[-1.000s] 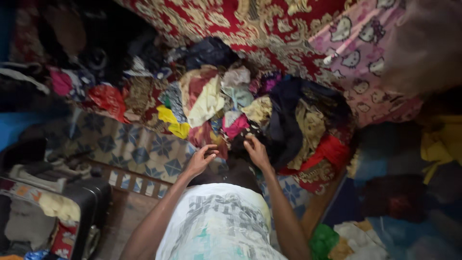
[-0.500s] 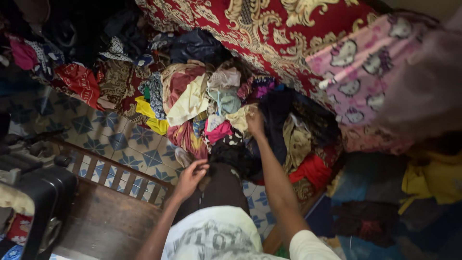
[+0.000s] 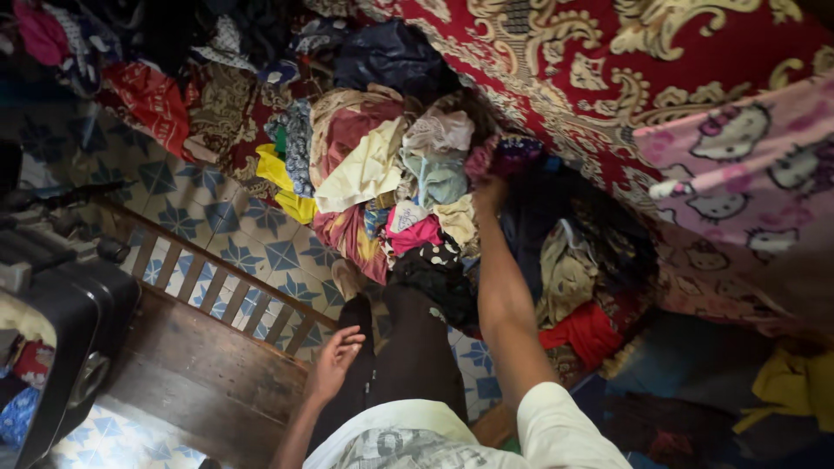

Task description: The person selects various items of clothing from a pile, folds a yellow shirt and a multi-colored patterned cloth on a wooden stool, and places them into a suitcase.

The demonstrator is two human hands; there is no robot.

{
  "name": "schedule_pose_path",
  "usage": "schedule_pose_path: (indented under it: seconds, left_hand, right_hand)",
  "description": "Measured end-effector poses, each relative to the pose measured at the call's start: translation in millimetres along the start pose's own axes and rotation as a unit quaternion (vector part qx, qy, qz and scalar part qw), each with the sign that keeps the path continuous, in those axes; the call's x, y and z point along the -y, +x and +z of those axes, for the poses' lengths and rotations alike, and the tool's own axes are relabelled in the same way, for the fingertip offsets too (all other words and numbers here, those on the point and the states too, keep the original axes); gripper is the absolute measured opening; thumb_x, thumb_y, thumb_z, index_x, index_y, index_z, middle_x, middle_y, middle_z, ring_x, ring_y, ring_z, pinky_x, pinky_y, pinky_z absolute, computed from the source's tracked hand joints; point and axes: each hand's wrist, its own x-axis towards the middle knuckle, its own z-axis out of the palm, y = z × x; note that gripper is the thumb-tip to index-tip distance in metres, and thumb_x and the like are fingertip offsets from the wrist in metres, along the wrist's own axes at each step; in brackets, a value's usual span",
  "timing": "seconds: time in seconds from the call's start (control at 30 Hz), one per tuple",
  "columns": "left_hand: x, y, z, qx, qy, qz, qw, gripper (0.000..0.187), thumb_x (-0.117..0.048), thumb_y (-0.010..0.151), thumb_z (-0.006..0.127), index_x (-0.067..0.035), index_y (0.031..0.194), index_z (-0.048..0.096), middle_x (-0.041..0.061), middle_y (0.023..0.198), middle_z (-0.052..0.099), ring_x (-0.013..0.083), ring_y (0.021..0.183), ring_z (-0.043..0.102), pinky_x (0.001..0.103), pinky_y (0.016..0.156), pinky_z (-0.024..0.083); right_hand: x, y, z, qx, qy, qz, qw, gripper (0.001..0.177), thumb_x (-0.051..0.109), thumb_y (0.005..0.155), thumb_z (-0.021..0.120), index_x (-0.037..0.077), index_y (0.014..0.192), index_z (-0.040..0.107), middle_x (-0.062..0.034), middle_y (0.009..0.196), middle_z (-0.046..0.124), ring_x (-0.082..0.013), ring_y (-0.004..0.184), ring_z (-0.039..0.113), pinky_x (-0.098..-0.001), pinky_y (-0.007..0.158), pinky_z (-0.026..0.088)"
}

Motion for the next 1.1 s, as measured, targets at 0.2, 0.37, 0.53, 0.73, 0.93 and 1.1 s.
schedule_pose_path:
  seconds: [0.2,0.37,0.53,0.73,0.93,1.1]
  left_hand:
    - [-13.9,-10.7,7.2,0.001,0.026,-0.007,1.000,0.040,-0.014,0.099,0.062,-0.009,0.138,0.060,0.006,0.121,0.075,0.0132,0.104,0.070,0.029,0.092,0.056]
    - [-17.8,-3.9,7.2,0.005,0.015,0.017,1.000,0.041,-0.014,0.097,0.062,-0.009,0.138,0.059,0.005,0.123,0.075,0.0122,0.104,0.070,0.029,0.092,0.055]
    - [-16.1,7.4,3.7,0.026,-0.014,0.086,0.996,0.042,-0.012,0.098,0.062,-0.008,0.140,0.059,0.007,0.122,0.075,0.0129,0.103,0.068,0.029,0.091,0.054]
    - [-44.7,11.5,-2.9,0.041,0.011,0.165,0.985,0.041,-0.010,0.098,0.062,-0.006,0.138,0.062,0.007,0.121,0.077,0.0127,0.107,0.070,0.028,0.091,0.055]
    - [-72.2,28.1,2.8,0.125,-0.106,0.218,0.962,0.041,-0.013,0.100,0.063,-0.005,0.139,0.056,0.008,0.123,0.073,0.0153,0.111,0.070,0.030,0.098,0.055]
    - [-41.5,39.6,2.2,0.108,-0.104,0.295,0.944,0.040,-0.011,0.099,0.064,-0.003,0.138,0.057,0.010,0.118,0.073,0.0163,0.108,0.070,0.032,0.096,0.056]
  right_hand:
    - [-4.4,-12.5,-24.9,-0.115,-0.010,-0.050,0.992,0.019,0.011,0.067,0.087,0.006,0.073,0.070,-0.0126,0.071,0.072,-0.0256,0.065,0.069,-0.0415,0.067,0.059]
    - [7.7,-29.7,-66.5,0.013,0.523,0.278,0.806,0.020,-0.010,0.078,0.068,0.007,0.088,0.069,-0.0054,0.080,0.067,-0.0204,0.069,0.067,-0.0356,0.060,0.056]
    - [82.4,-73.9,-114.5,0.179,0.521,0.149,0.821,0.028,-0.009,0.087,0.069,0.000,0.112,0.060,-0.0083,0.088,0.067,-0.0196,0.074,0.066,-0.0312,0.067,0.055]
    - [261.8,-135.2,-318.5,0.217,0.635,-0.011,0.741,0.042,-0.005,0.094,0.067,0.002,0.132,0.053,-0.0101,0.108,0.064,-0.0191,0.088,0.068,-0.0334,0.079,0.057]
    - [287.1,-206.3,-331.3,0.218,0.587,-0.077,0.776,0.046,-0.001,0.087,0.070,0.003,0.131,0.056,-0.0102,0.109,0.064,-0.0175,0.082,0.067,-0.0314,0.070,0.056]
    - [266.5,-278.6,-257.5,0.356,0.382,0.022,0.852,0.043,0.005,0.083,0.075,0.002,0.122,0.060,-0.0066,0.087,0.065,-0.0160,0.070,0.065,-0.0283,0.058,0.051]
